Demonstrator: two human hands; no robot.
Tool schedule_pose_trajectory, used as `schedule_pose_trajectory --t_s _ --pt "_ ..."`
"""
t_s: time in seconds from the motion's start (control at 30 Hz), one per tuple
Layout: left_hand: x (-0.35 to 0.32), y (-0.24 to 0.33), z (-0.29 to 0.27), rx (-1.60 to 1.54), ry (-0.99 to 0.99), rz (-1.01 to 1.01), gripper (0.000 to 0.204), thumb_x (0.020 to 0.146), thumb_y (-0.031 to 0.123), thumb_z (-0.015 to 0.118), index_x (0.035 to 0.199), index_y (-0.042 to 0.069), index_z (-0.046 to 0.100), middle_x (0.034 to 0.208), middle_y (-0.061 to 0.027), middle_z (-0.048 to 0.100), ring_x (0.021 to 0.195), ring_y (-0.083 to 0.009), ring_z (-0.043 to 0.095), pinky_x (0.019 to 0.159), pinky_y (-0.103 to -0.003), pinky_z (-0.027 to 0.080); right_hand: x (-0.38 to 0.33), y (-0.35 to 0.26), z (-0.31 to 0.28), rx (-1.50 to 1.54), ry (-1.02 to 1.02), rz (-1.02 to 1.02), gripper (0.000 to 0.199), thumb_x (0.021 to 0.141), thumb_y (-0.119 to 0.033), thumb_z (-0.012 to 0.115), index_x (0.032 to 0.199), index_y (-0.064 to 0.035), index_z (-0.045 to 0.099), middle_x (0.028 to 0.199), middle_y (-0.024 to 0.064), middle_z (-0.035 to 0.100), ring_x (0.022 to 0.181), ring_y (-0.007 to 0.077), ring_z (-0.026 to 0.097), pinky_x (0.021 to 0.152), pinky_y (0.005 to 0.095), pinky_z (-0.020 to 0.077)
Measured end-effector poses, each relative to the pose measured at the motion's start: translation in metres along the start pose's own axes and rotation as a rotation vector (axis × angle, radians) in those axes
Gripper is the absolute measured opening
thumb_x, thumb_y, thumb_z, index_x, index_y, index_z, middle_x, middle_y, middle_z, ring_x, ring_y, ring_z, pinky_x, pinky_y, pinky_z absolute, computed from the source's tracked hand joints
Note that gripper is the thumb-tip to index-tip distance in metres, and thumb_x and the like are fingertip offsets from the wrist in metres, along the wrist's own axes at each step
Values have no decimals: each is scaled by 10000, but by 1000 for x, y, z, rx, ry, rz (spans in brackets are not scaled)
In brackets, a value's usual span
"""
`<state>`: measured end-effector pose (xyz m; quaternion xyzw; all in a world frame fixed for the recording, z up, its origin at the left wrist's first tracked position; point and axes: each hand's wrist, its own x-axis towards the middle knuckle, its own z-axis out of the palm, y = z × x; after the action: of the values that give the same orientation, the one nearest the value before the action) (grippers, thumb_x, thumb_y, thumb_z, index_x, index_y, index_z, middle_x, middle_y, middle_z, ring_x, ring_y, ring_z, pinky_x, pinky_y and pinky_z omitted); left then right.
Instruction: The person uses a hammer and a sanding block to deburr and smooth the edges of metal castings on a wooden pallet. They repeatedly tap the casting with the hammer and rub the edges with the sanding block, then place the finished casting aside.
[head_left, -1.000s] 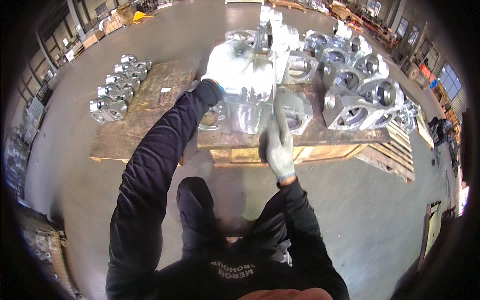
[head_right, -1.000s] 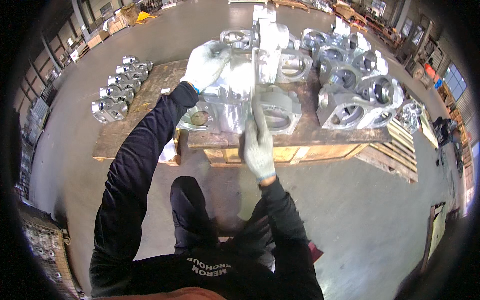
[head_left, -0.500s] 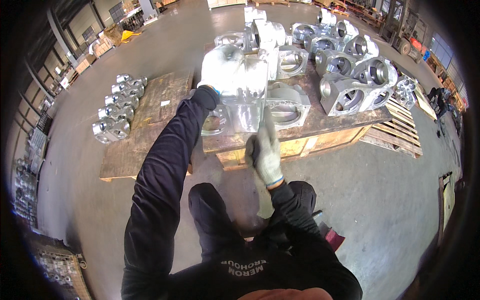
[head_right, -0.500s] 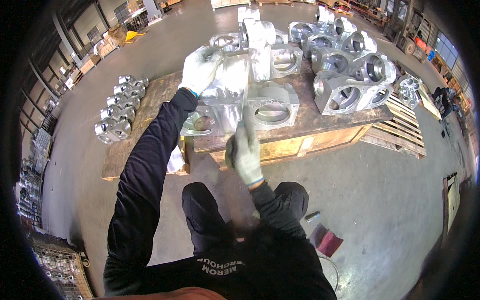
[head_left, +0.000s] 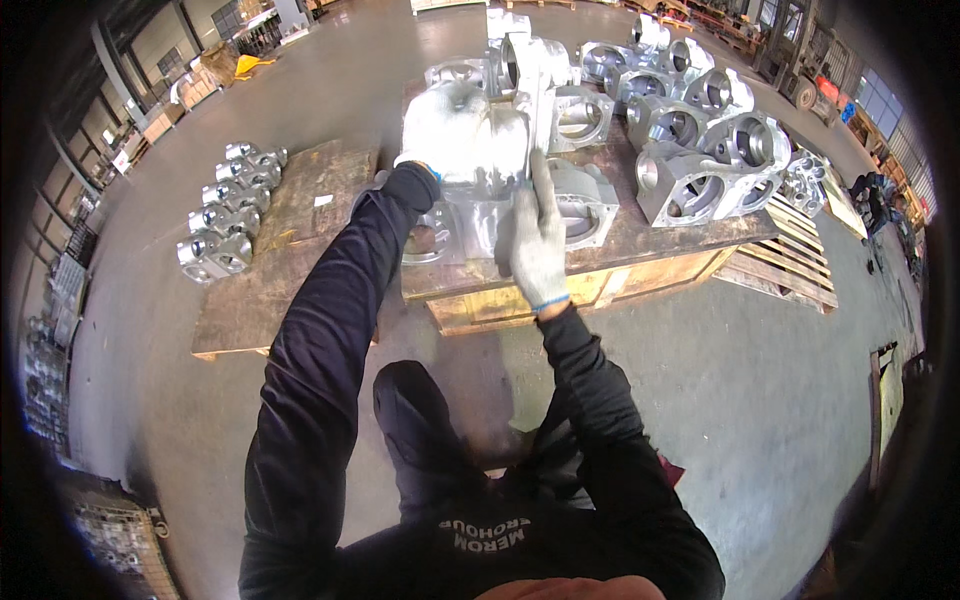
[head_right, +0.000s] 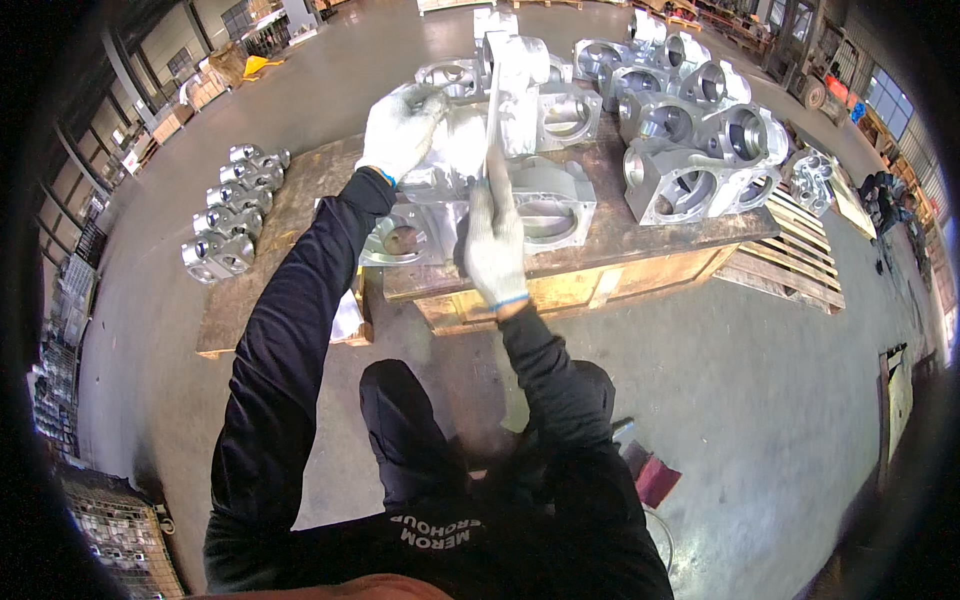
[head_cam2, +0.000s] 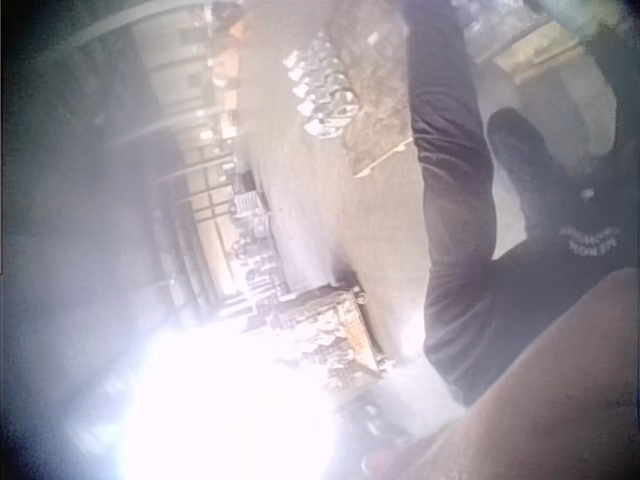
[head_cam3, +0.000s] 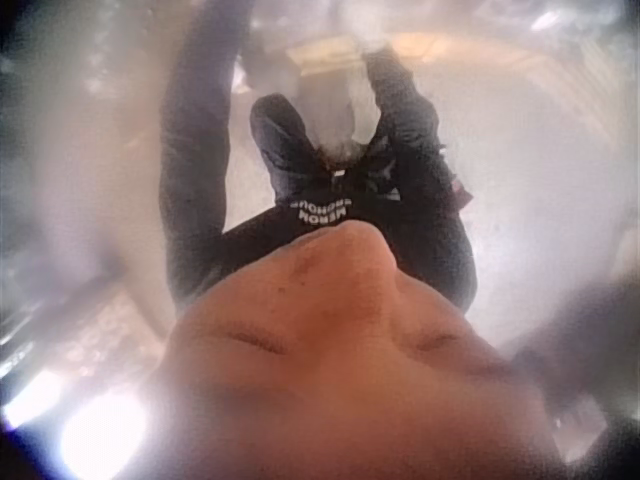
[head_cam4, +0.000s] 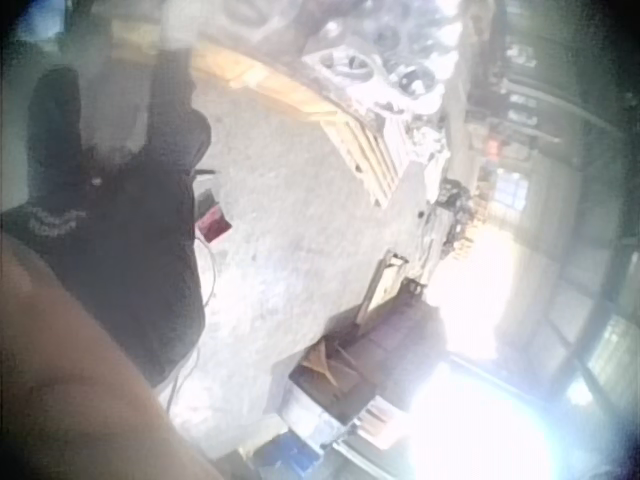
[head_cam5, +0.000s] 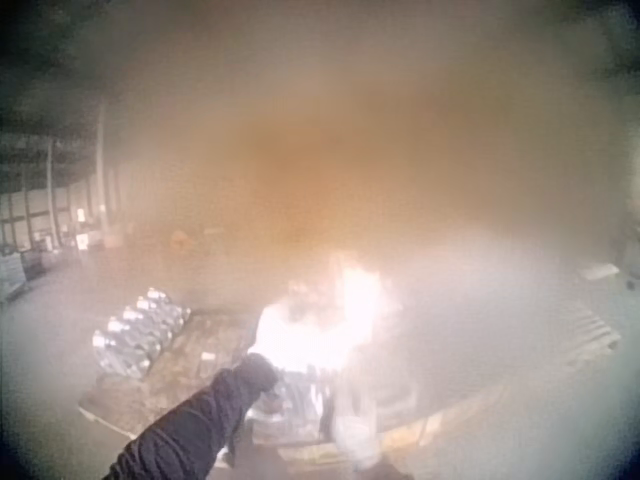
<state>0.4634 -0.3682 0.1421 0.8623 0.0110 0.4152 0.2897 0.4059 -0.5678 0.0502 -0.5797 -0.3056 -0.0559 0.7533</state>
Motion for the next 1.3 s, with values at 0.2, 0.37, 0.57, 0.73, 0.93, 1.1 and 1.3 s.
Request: schedule_pose_trajectory --t_s 0.2,0.37,0.57,0.73,0.93,1.1,1.3 --pt "0 -1 0 -47 17 5 312 954 238 661 1111 -24 727 967 -148 721 880 -226 698 820 -326 533 17 3 -13 19 -66 164 525 1062 -106 475 1572 -34 371 1345 96 620 1028 103 564 928 240 456" --pt "1 -4 2 -10 -4 26 309 969 229 649 1113 -34 721 981 -139 729 875 -195 697 820 -319 535 44 2 -39 22 -151 190 470 1051 -117 486 1515 -38 473 1497 125 534 1389 209 469 1173 353 330" --pt "1 -2 -2 -22 -9 20 318 973 240 642 1107 -38 720 962 -145 747 880 -182 704 797 -320 542 49 4 -57 -445 -198 -200 463 1056 -100 467 1518 -114 499 1266 79 659 866 116 647 834 266 526" --pt "0 7 -6 107 -52 -46 330 962 254 664 1108 -37 720 948 -156 753 877 -203 712 797 -323 544 65 -4 -59 42 -271 299 498 1052 -245 526 1539 -153 470 618 -49 471 451 44 388 444 216 335" --pt "2 6 -3 43 -16 -38 349 950 287 680 1098 -26 726 980 -170 751 887 -230 708 822 -330 537 2 5 -40 377 -147 339 534 1070 -153 520 1585 -164 378 637 -82 448 512 19 390 449 202 373" --pt "-1 6 -3 39 -1 -17 340 949 272 672 1110 -23 724 987 -174 751 891 -233 705 838 -323 535 -22 14 14 390 82 241 567 1077 -250 475 1607 -109 329 717 -73 442 588 40 353 536 206 353" --pt "-3 10 -4 2 6 1 348 949 267 675 1119 -34 719 1009 -186 751 893 -237 707 839 -324 535 -25 20 34 148 189 87 587 1067 -210 441 1608 -68 263 662 36 494 481 90 435 452 268 390"
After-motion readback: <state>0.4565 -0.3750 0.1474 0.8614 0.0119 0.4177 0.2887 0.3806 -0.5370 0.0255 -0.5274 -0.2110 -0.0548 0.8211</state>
